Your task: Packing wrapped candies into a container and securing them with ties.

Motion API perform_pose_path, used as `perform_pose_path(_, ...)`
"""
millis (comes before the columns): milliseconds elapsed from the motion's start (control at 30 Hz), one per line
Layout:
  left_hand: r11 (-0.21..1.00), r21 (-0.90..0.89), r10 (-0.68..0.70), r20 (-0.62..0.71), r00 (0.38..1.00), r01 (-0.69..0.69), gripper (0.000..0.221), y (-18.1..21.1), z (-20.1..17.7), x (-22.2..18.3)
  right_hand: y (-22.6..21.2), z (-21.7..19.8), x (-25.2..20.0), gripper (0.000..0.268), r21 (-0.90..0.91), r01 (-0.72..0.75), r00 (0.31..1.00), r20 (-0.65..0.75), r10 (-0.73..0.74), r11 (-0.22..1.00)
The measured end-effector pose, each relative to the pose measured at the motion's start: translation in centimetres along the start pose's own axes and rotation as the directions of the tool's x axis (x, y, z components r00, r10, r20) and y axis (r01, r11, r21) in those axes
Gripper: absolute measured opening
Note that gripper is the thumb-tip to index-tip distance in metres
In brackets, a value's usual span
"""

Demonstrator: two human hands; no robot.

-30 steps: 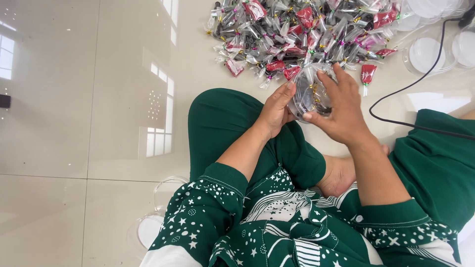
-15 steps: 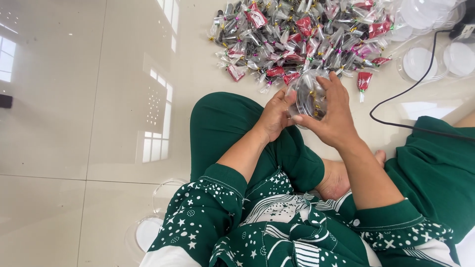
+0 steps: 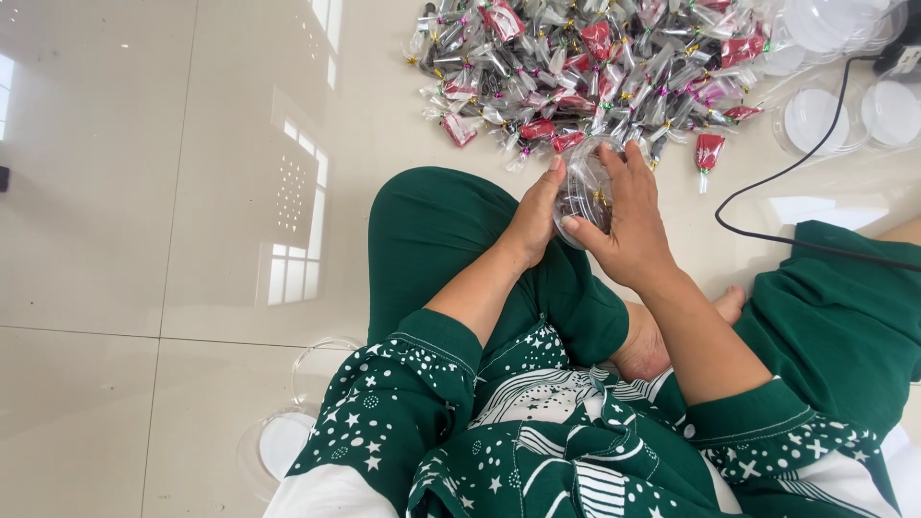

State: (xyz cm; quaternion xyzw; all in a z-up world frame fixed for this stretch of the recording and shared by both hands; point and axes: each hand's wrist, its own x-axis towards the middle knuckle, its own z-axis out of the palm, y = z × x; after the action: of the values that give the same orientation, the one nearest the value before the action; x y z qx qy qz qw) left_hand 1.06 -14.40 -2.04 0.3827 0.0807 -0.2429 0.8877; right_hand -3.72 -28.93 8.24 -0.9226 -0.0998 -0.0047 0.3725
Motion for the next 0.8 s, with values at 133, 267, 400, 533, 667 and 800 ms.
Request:
perform_pose_path(133, 0.996, -0.093, 0.012, -0.035, 0.999, -0.015, 0.059, 2.6, 2.6, -2.4, -0.4, -0.9, 0.2, 0.102, -0.087, 0.127, 0.992, -0.013, -0.128, 0.988)
perform_pose_path(267, 0.984, -0.152, 0.091, 0.01, 0.996, -0.088, 0.062, 2.8, 3.2, -2.8, -1.2, -1.1, -0.4, 0.103, -0.223, 0.123, 0.992, 0.058, -0.112, 0.967)
perform_pose_path(400, 0.973, -0.055, 0.223, 0.01, 0.975, -0.222, 0.052, 1.3, 2.2, -1.7, -1.2, 0.6, -0.6, 0.095, -0.282, 0.023, 0.999, -0.037, -0.034, 0.959)
perform_pose_path(533, 0.952, -0.012, 0.306, 0.005, 0.952, -0.306, 0.05, 2.8, 3.9, -3.6, -1.8, 1.5, -0.2, 0.097, -0.256, -0.098, 0.993, -0.092, 0.077, 0.962)
perform_pose_path(667, 0.955, -0.142, 0.267, 0.044, 0.963, -0.259, 0.042, 2.0, 1.7, -2.2, -2.3, -0.4, 0.1, 0.105, -0.296, -0.005, 1.0, 0.007, 0.007, 0.955)
perform_pose_path(800, 0.944, -0.324, -0.029, 0.102, 0.994, 0.061, 0.053, 2.0, 0.8, -1.4, -2.3, -0.4, -0.3, 0.098, -0.471, 0.171, 0.976, -0.04, -0.215, 0.865)
